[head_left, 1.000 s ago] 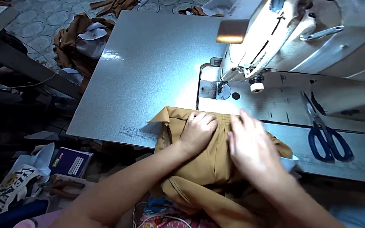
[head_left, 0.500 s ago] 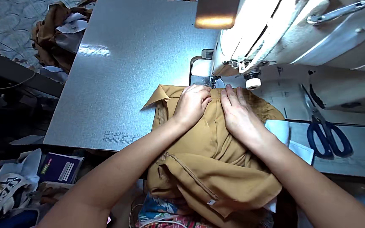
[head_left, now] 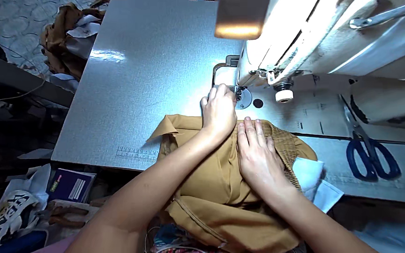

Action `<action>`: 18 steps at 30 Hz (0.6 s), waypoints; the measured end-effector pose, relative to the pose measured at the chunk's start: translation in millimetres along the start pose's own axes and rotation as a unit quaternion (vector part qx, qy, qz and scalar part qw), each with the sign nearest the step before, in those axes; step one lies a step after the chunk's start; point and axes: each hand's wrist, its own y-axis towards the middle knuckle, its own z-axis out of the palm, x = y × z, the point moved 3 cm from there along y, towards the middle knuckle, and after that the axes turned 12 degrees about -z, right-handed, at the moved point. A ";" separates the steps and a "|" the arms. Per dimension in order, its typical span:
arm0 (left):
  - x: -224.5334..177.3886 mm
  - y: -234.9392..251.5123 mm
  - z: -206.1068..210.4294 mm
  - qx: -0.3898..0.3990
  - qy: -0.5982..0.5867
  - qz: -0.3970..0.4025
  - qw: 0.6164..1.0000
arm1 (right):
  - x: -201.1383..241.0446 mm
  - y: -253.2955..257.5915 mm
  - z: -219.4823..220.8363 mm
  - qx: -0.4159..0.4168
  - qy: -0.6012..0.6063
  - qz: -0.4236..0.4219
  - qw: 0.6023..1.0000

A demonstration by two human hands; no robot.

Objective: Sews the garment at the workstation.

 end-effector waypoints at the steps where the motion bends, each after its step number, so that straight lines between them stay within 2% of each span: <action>1: 1.2 -1.4 -0.7 -0.004 0.013 0.004 1.000 | -0.2 -1.1 1.7 -0.013 -0.001 -0.003 1.000; 6: 2.6 22.8 -3.0 -0.036 0.099 0.006 0.994 | -0.1 0.0 6.1 -0.035 0.000 0.000 0.999; 10: -3.3 45.5 -6.6 -0.017 0.113 0.018 0.993 | -7.1 6.5 0.7 -0.012 0.024 0.017 0.999; 12: -7.4 32.9 -18.4 -0.013 0.105 0.021 0.994 | -14.7 15.2 -4.8 0.011 0.040 0.026 0.999; 14: -9.0 2.7 -27.2 -0.018 0.085 0.056 0.995 | -24.2 23.1 -7.2 -0.001 0.039 0.016 0.999; 16: -1.3 -26.6 -18.5 -0.012 0.061 0.108 0.992 | -31.8 29.9 -8.5 0.001 0.037 0.005 0.999; 18: 12.8 -35.6 -5.7 -0.026 0.028 0.139 0.989 | -36.4 36.8 -9.3 0.008 0.033 -0.010 0.999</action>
